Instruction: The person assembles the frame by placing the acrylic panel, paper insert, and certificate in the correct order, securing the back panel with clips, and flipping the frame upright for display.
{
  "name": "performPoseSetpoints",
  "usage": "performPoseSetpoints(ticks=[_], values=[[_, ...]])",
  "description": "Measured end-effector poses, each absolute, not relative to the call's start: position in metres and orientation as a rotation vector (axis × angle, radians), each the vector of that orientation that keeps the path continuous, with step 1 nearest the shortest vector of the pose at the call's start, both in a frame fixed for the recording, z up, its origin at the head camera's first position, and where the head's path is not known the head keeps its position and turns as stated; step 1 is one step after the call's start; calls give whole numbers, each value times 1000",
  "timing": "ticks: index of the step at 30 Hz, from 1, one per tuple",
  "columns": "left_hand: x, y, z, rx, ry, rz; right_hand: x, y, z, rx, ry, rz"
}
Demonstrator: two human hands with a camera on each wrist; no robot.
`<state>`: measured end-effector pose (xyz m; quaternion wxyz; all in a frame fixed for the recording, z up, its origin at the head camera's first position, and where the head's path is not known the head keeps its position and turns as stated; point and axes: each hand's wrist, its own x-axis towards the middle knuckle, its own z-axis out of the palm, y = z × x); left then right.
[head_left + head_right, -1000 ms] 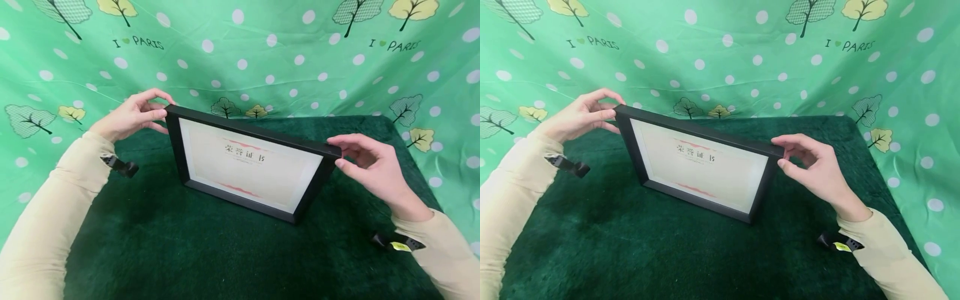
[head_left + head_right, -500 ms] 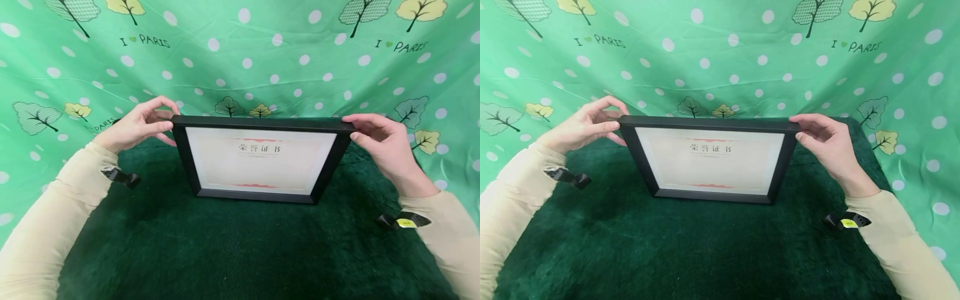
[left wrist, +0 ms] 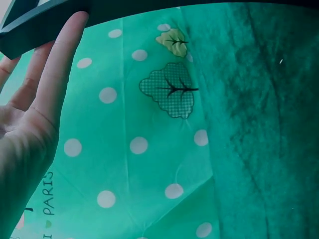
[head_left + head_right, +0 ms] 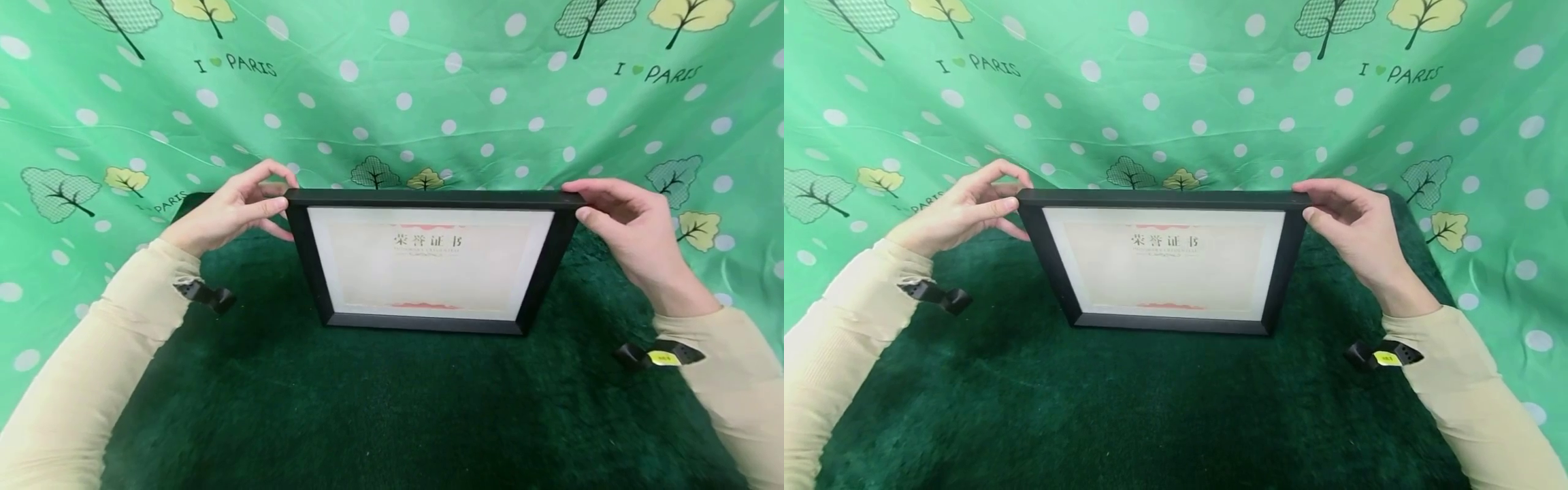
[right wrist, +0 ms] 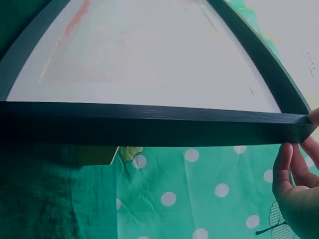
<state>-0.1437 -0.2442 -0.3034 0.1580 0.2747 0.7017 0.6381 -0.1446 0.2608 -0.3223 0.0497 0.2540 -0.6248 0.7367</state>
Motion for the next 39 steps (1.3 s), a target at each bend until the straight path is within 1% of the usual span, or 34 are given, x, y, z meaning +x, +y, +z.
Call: performPoseSetpoints(ticks=[8, 19, 28, 33, 39], values=[[-138, -243, -303, 779, 2019, 1808, -141, 261, -320, 715, -1948, 2212], [-131, -235, -297, 784, 2072, 1792, -147, 267, -323, 724, -1940, 2229], [-121, -234, -304, 825, 2105, 1863, -143, 270, -325, 769, -1931, 2255], [-116, -231, -309, 828, 2116, 1915, -142, 272, -325, 807, -1919, 2320], [-114, -231, -311, 792, 2170, 1911, -144, 276, -324, 791, -1878, 2536]])
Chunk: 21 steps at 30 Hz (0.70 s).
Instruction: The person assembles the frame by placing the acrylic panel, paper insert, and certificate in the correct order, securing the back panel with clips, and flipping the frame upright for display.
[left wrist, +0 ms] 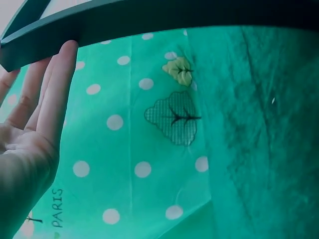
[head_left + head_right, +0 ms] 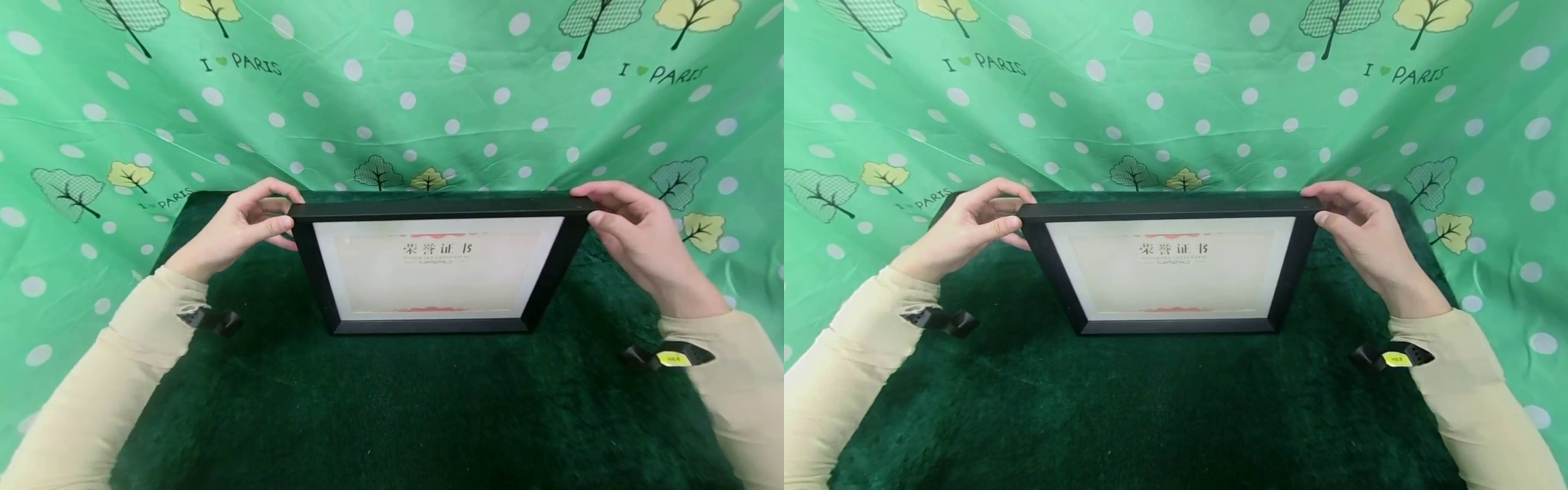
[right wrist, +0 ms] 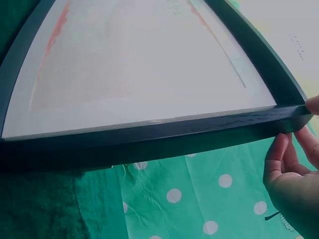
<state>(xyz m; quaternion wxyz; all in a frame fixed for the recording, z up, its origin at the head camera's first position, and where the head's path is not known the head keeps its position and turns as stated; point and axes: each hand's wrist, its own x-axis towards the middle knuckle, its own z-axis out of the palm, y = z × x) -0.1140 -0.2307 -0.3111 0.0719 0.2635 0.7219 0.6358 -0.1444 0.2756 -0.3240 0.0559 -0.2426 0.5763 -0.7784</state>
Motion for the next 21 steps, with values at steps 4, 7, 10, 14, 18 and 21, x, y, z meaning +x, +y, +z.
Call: performPoseSetpoints(ticks=[4, 7, 10, 14, 18, 21], values=[[-112, -233, -310, 763, 2251, 1832, -147, 276, -323, -758, 1691, -2323], [-110, -235, -310, 735, 2339, 1753, -147, 278, -323, -780, 1707, -2292], [-107, -238, -312, 743, 2370, 1710, -147, 283, -325, -815, 1743, -2259], [-101, -244, -321, 750, 2385, 1686, -146, 290, -327, -828, 2010, -2147], [-94, -251, -333, 717, 2477, 1594, -143, 298, -332, -766, 2506, -1823], [-91, -256, -345, 679, 2554, 1499, -142, 305, -340, -717, 2775, -1518]])
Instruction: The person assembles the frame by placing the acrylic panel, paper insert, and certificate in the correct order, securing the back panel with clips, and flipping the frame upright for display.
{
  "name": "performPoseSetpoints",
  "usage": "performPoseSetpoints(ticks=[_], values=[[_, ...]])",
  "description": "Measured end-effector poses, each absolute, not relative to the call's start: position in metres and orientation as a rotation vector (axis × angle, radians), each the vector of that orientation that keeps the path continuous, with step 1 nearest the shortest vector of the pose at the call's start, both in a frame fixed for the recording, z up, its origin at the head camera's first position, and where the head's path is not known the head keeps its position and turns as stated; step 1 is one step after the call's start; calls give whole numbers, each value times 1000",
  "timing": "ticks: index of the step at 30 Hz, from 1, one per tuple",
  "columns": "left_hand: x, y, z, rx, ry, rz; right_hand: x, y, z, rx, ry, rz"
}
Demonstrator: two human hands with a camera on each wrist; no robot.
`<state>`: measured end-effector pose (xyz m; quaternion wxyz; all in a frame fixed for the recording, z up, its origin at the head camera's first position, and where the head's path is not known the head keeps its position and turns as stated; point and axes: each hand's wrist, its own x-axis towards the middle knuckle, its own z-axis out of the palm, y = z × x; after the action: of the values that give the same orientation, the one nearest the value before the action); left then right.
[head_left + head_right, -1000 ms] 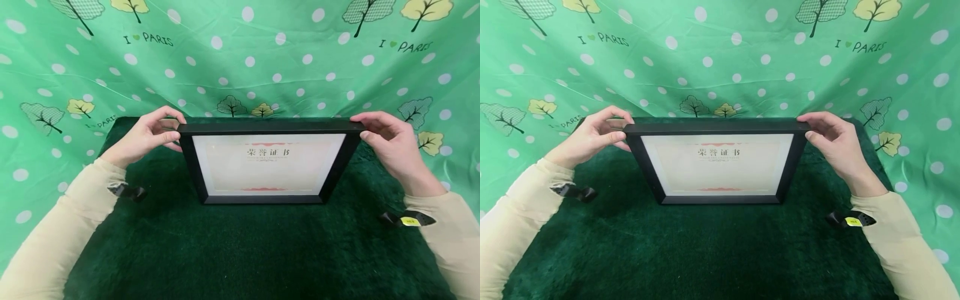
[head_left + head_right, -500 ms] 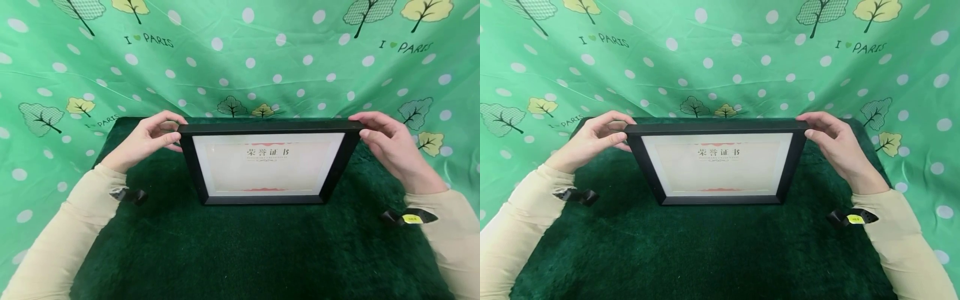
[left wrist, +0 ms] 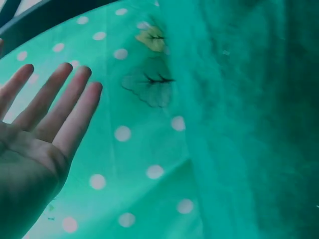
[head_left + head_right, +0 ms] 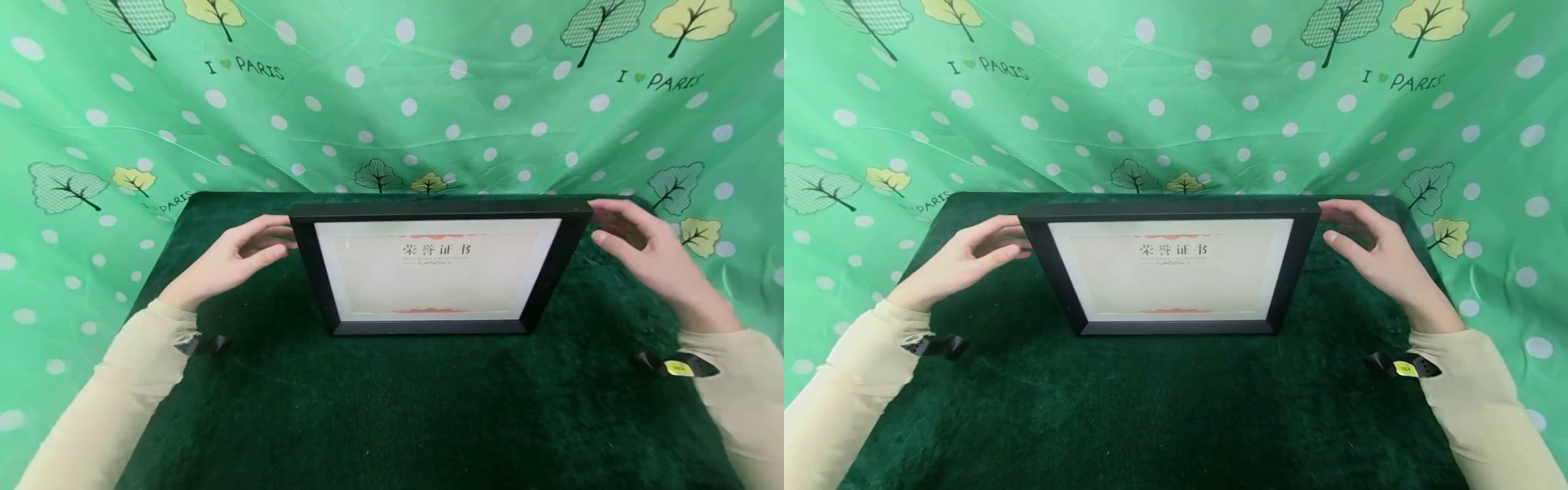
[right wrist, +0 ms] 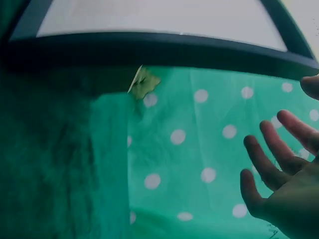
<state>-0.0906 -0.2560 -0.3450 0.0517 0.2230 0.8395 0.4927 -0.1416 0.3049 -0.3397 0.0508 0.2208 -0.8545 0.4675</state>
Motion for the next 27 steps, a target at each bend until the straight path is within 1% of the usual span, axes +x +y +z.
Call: performPoseSetpoints(ticks=[4, 10, 16, 22, 27], values=[[-86, -262, -367, 568, 2678, 1339, -139, 313, -357, 661, -2746, 1108], [-80, -267, -405, 415, 2915, 1035, -140, 323, -384, 697, -2823, 804], [-76, -275, -426, 250, 3144, 584, -146, 333, -408, 687, -2837, 402], [-76, -286, -438, 115, 3260, 296, -151, 340, -423, 582, -2945, 338], [-80, -294, -444, -9, 3241, 298, -154, 338, -431, 448, -3021, 322]])
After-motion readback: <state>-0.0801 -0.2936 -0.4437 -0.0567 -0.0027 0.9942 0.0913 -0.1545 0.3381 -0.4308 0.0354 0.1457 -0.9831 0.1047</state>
